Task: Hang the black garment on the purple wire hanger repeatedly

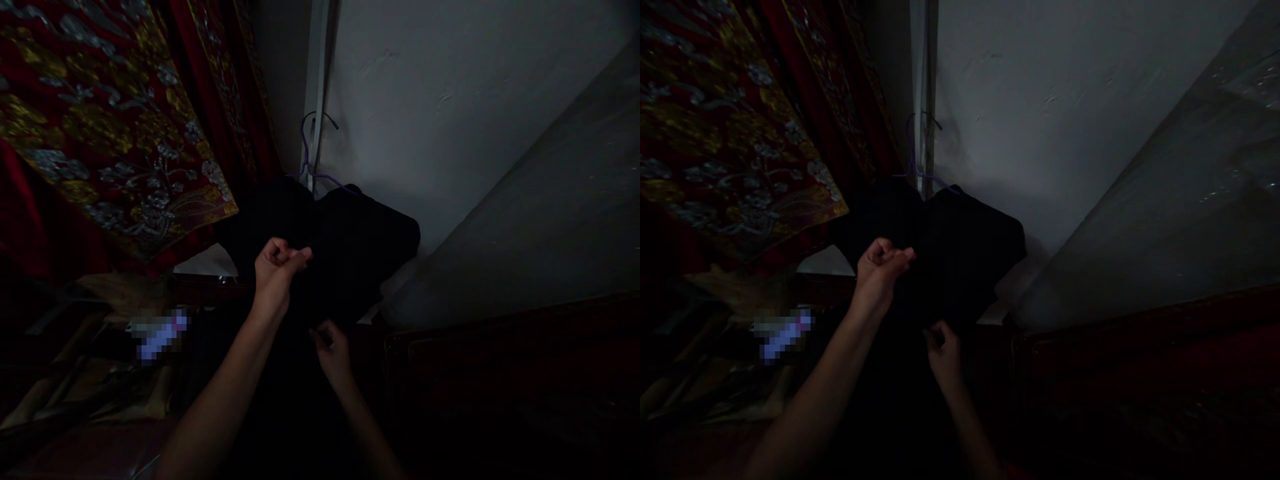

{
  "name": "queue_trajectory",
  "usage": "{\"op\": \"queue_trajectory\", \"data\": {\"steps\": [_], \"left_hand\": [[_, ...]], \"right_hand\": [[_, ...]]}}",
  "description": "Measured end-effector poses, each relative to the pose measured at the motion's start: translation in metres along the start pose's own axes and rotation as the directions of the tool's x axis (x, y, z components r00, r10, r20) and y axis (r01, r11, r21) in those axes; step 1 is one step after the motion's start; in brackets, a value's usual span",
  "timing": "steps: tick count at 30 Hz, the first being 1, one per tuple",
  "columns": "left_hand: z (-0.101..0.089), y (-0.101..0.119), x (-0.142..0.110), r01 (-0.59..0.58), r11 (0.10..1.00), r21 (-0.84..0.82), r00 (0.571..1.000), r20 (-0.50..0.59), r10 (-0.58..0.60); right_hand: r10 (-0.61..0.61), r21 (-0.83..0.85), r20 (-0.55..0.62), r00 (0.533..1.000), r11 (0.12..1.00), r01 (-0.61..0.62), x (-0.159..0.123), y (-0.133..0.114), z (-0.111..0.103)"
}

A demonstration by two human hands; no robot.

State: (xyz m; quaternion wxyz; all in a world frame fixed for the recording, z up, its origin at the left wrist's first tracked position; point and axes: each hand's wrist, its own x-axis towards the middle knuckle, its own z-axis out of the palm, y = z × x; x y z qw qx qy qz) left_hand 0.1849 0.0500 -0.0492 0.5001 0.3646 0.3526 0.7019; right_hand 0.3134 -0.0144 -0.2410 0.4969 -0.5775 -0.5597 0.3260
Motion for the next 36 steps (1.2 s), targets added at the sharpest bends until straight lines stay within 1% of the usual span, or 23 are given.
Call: {"op": "queue_trajectory", "data": {"steps": [2,4,6,8,9,10,11,12,14,15,16,17,18,20,23,26,28,30,32,33,36], "left_hand": [[0.013,0.016,0.020,-0.088,0.996,0.009,0.995,0.052,0.087],[0.023,0.028,0.032,-0.176,0.984,0.039,0.977,0.127,0.170],[0.028,0.033,0.036,-0.252,0.964,0.087,0.951,0.208,0.230],[0.028,0.034,0.033,-0.348,0.920,0.181,0.915,0.280,0.291],[0.026,0.034,0.030,-0.415,0.876,0.246,0.889,0.314,0.333],[0.025,0.034,0.027,-0.488,0.812,0.318,0.857,0.353,0.377],[0.023,0.034,0.024,-0.557,0.734,0.388,0.820,0.395,0.414],[0.022,0.035,0.021,-0.617,0.649,0.445,0.782,0.440,0.441],[0.021,0.037,0.018,-0.695,0.506,0.511,0.718,0.524,0.458],[0.021,0.038,0.017,-0.715,0.460,0.526,0.699,0.554,0.452],[0.022,0.039,0.016,-0.725,0.433,0.536,0.689,0.574,0.443],[0.022,0.041,0.016,-0.724,0.423,0.545,0.690,0.581,0.431],[0.022,0.042,0.015,-0.713,0.426,0.557,0.701,0.579,0.416],[0.022,0.044,0.014,-0.670,0.463,0.580,0.741,0.554,0.379],[0.018,0.043,0.011,-0.587,0.555,0.589,0.806,0.485,0.339],[0.014,0.040,0.009,-0.509,0.660,0.552,0.858,0.389,0.336],[0.012,0.038,0.009,-0.469,0.709,0.527,0.882,0.322,0.345],[0.011,0.038,0.009,-0.442,0.738,0.511,0.897,0.278,0.345],[0.010,0.038,0.012,-0.422,0.759,0.496,0.906,0.261,0.333],[0.009,0.039,0.013,-0.417,0.766,0.489,0.908,0.266,0.324],[0.007,0.038,0.019,-0.411,0.772,0.484,0.905,0.317,0.283]], "right_hand": [[0.000,-0.024,0.000,1.000,1.000,0.000,0.007,0.007,0.000],[-0.013,-0.033,-0.003,1.000,0.999,0.013,0.017,0.010,-0.004],[-0.031,-0.034,0.016,0.999,0.999,0.032,0.029,0.006,-0.011],[-0.055,-0.029,0.046,0.997,0.998,0.056,0.043,-0.008,-0.021],[-0.084,-0.020,0.054,0.995,0.996,0.085,0.051,-0.021,-0.028],[-0.119,-0.007,0.057,0.991,0.993,0.120,0.059,-0.037,-0.034],[-0.199,0.013,0.038,0.979,0.980,0.199,0.067,-0.057,-0.042],[-0.292,0.036,0.000,0.957,0.956,0.292,0.077,-0.078,-0.048],[-0.464,0.062,-0.062,0.884,0.882,0.467,0.097,-0.122,-0.060],[-0.534,0.058,-0.055,0.843,0.842,0.537,0.106,-0.141,-0.064],[-0.580,0.043,-0.024,0.814,0.813,0.581,0.115,-0.157,-0.066],[-0.612,0.033,0.015,0.791,0.791,0.612,0.123,-0.169,-0.067],[-0.630,0.024,0.046,0.775,0.776,0.630,0.130,-0.177,-0.067],[-0.638,0.025,0.078,0.766,0.769,0.639,0.137,-0.183,-0.063],[-0.639,0.020,0.045,0.768,0.770,0.638,0.136,-0.178,-0.056],[-0.672,-0.002,-0.020,0.740,0.740,0.672,0.130,-0.176,-0.048],[-0.685,0.025,-0.050,0.726,0.726,0.687,0.128,-0.178,-0.042],[-0.672,0.084,-0.071,0.737,0.732,0.676,0.128,-0.181,-0.037],[-0.657,0.132,-0.081,0.749,0.738,0.662,0.129,-0.184,-0.033],[-0.658,0.144,-0.082,0.749,0.736,0.662,0.130,-0.185,-0.032],[-0.687,0.146,-0.071,0.724,0.711,0.688,0.130,-0.187,-0.031]]}}
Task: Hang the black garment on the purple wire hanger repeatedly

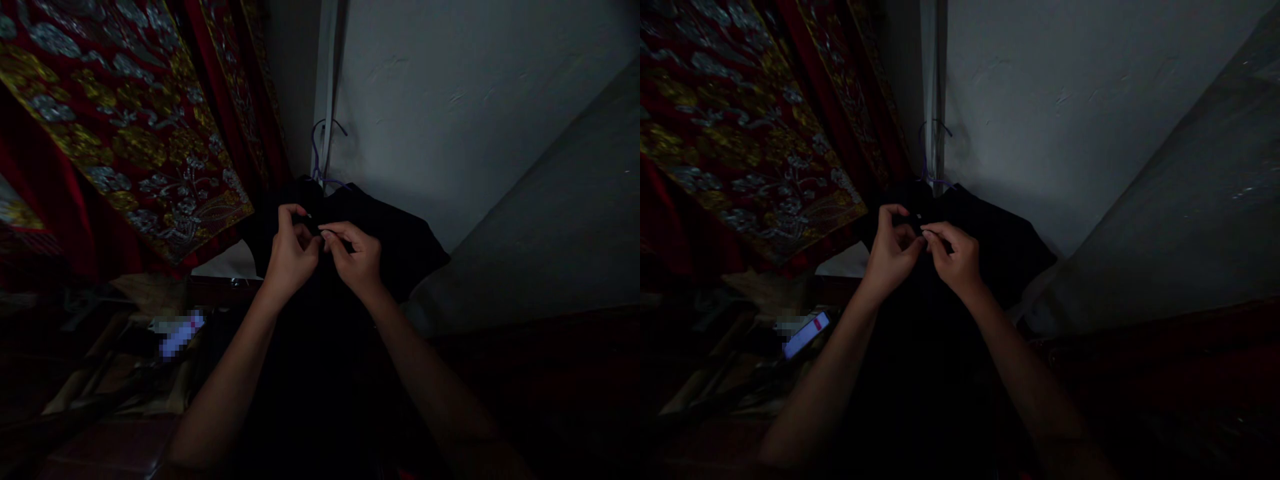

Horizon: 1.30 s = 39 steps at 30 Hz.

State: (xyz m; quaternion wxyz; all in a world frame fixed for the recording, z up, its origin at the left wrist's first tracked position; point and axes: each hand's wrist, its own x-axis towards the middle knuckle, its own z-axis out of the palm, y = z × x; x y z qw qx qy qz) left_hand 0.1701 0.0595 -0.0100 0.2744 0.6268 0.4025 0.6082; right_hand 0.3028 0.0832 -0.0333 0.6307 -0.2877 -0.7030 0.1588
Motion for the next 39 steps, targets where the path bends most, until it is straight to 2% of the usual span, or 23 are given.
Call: {"op": "queue_trajectory", "data": {"steps": [3,8,11,15,19,22,25,28,30,32,33,35,37,39], "left_hand": [[-0.001,-0.007,0.001,0.000,1.000,-0.008,0.999,0.055,0.000],[-0.003,-0.017,-0.006,-0.017,0.987,-0.159,1.000,0.012,0.020],[-0.003,-0.018,-0.012,-0.064,0.989,-0.130,0.998,-0.011,0.063],[0.001,-0.019,-0.015,-0.065,0.995,-0.074,0.998,-0.028,0.063],[0.003,-0.026,-0.010,-0.044,0.994,-0.102,0.995,-0.097,0.034],[0.006,-0.036,-0.012,0.000,0.998,-0.070,0.997,-0.082,-0.006],[0.010,-0.050,-0.029,0.059,0.998,0.020,0.998,0.023,-0.060],[0.009,-0.066,-0.053,0.121,0.988,0.094,0.986,0.100,-0.130],[0.004,-0.072,-0.064,0.151,0.977,0.148,0.973,0.152,-0.174],[-0.003,-0.072,-0.065,0.142,0.971,0.194,0.963,0.202,-0.181],[-0.006,-0.070,-0.061,0.110,0.969,0.223,0.966,0.204,-0.157],[-0.012,-0.062,-0.046,0.001,0.949,0.315,0.986,0.155,-0.052],[-0.016,-0.051,-0.023,-0.101,0.902,0.419,0.994,0.070,0.079],[-0.018,-0.042,0.000,-0.143,0.883,0.448,0.987,0.002,0.159]], "right_hand": [[-0.013,0.006,0.002,1.000,1.000,0.013,0.000,0.000,0.001],[-0.003,0.022,0.054,0.999,1.000,0.001,0.001,0.005,0.003],[-0.005,-0.015,0.118,0.993,1.000,0.007,-0.001,0.008,-0.002],[0.002,-0.082,0.088,0.996,0.997,0.005,-0.005,0.009,-0.007],[0.009,-0.086,0.093,0.996,0.996,-0.001,-0.004,0.006,0.004],[0.007,0.028,0.038,0.999,1.000,-0.008,0.002,-0.007,0.018],[0.018,0.185,-0.117,0.993,0.983,0.004,0.012,-0.026,0.019],[0.027,0.243,-0.319,0.947,0.969,0.054,0.018,-0.041,-0.008],[0.016,0.225,-0.483,0.875,0.969,0.106,0.017,-0.046,-0.039],[0.039,0.218,-0.624,0.781,0.968,0.126,0.012,-0.049,-0.076],[0.086,0.244,-0.635,0.768,0.965,0.094,0.009,-0.050,-0.093],[0.274,0.402,-0.584,0.764,0.916,-0.022,0.001,-0.050,-0.123],[0.483,0.620,-0.495,0.722,0.779,-0.095,-0.007,-0.048,-0.140],[0.639,0.789,-0.404,0.655,0.605,-0.104,-0.019,-0.043,-0.145]]}}
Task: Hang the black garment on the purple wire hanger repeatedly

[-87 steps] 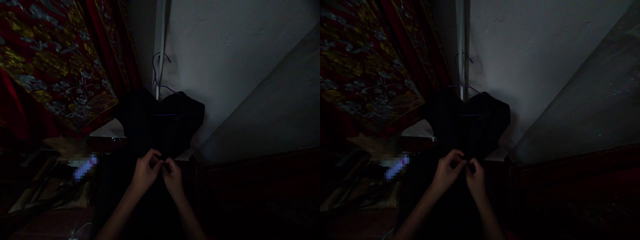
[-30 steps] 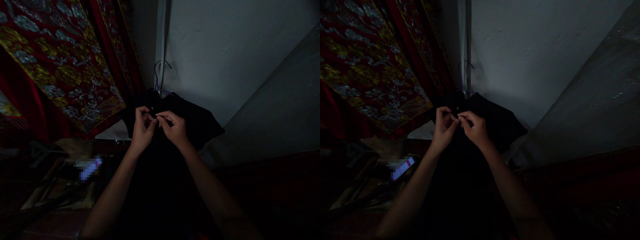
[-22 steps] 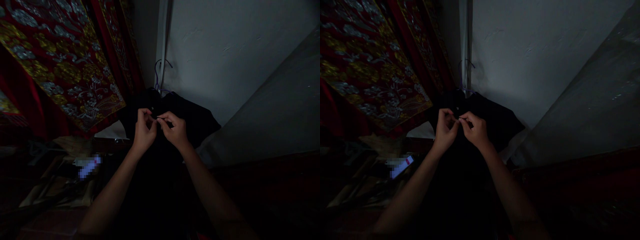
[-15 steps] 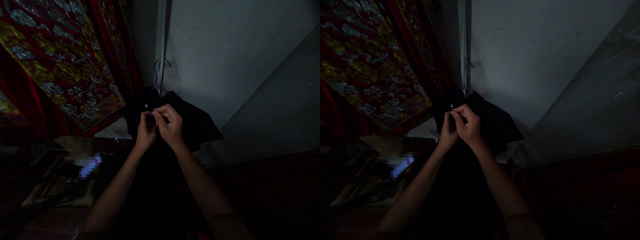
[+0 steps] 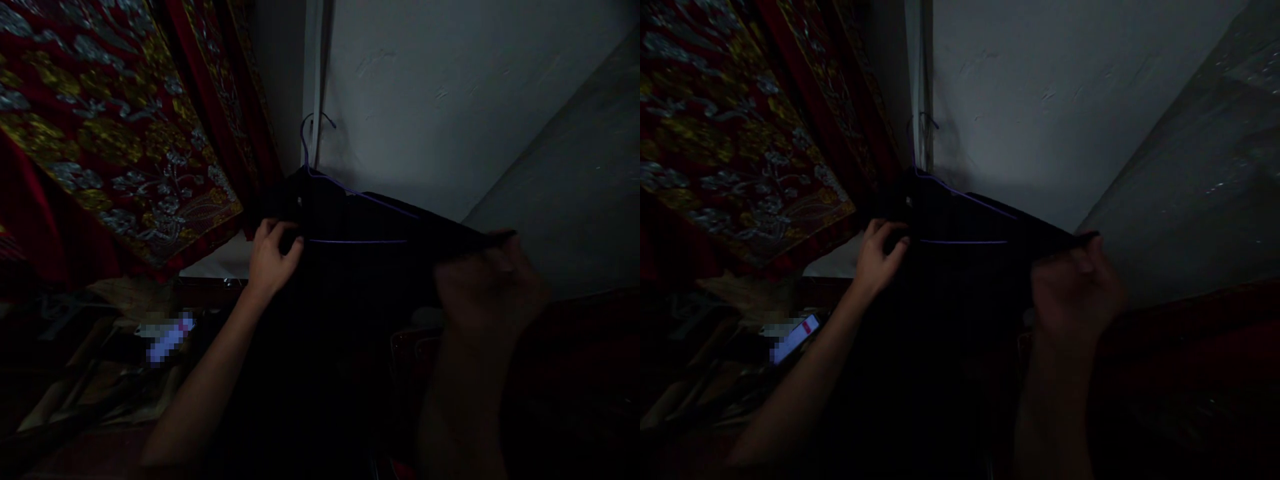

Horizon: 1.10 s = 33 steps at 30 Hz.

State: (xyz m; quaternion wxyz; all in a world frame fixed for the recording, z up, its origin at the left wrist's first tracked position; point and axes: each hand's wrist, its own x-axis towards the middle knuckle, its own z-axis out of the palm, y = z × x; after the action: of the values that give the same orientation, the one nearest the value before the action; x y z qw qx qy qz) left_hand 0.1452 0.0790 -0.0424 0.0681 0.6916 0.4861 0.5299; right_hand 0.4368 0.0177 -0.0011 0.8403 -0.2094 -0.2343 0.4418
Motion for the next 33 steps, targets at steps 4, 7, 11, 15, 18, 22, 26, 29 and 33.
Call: {"op": "queue_trajectory", "data": {"steps": [4,7,11,15,18,22,26,29,33], "left_hand": [[0.000,0.004,0.033,0.064,0.935,-0.348,0.996,-0.042,-0.084],[-0.002,0.004,0.038,0.204,0.668,-0.716,0.963,0.026,-0.267],[-0.015,-0.008,0.027,0.209,0.473,-0.856,0.916,0.002,-0.400],[-0.035,-0.038,0.008,0.131,0.394,-0.910,0.853,-0.099,-0.513],[-0.048,-0.060,-0.015,0.163,0.268,-0.950,0.772,-0.046,-0.634],[-0.052,-0.062,-0.055,0.213,0.209,-0.954,0.660,-0.017,-0.751],[-0.041,-0.027,-0.096,0.266,0.263,-0.927,0.711,0.004,-0.703],[-0.032,0.013,-0.124,0.390,0.389,-0.835,0.804,0.102,-0.586],[-0.034,0.058,-0.144,0.398,0.785,-0.475,0.841,0.530,-0.106]], "right_hand": [[0.209,0.110,-0.099,0.973,0.974,-0.198,-0.016,0.027,-0.040],[0.288,0.016,-0.156,0.945,0.957,-0.289,-0.028,0.058,-0.080],[0.368,-0.060,-0.231,0.901,0.919,-0.391,-0.038,0.094,-0.105],[0.352,-0.195,-0.189,0.917,0.901,-0.387,-0.055,0.117,-0.082],[0.330,-0.355,-0.116,0.937,0.867,-0.349,-0.073,0.129,-0.061],[0.464,-0.587,-0.005,0.886,0.716,-0.378,-0.094,0.146,-0.049],[0.595,-0.694,0.080,0.800,0.609,-0.384,-0.112,0.163,-0.038],[0.672,-0.633,0.117,0.731,0.618,-0.466,-0.118,0.164,-0.022],[0.799,-0.480,0.067,0.598,0.551,-0.683,-0.100,0.139,-0.006]]}}
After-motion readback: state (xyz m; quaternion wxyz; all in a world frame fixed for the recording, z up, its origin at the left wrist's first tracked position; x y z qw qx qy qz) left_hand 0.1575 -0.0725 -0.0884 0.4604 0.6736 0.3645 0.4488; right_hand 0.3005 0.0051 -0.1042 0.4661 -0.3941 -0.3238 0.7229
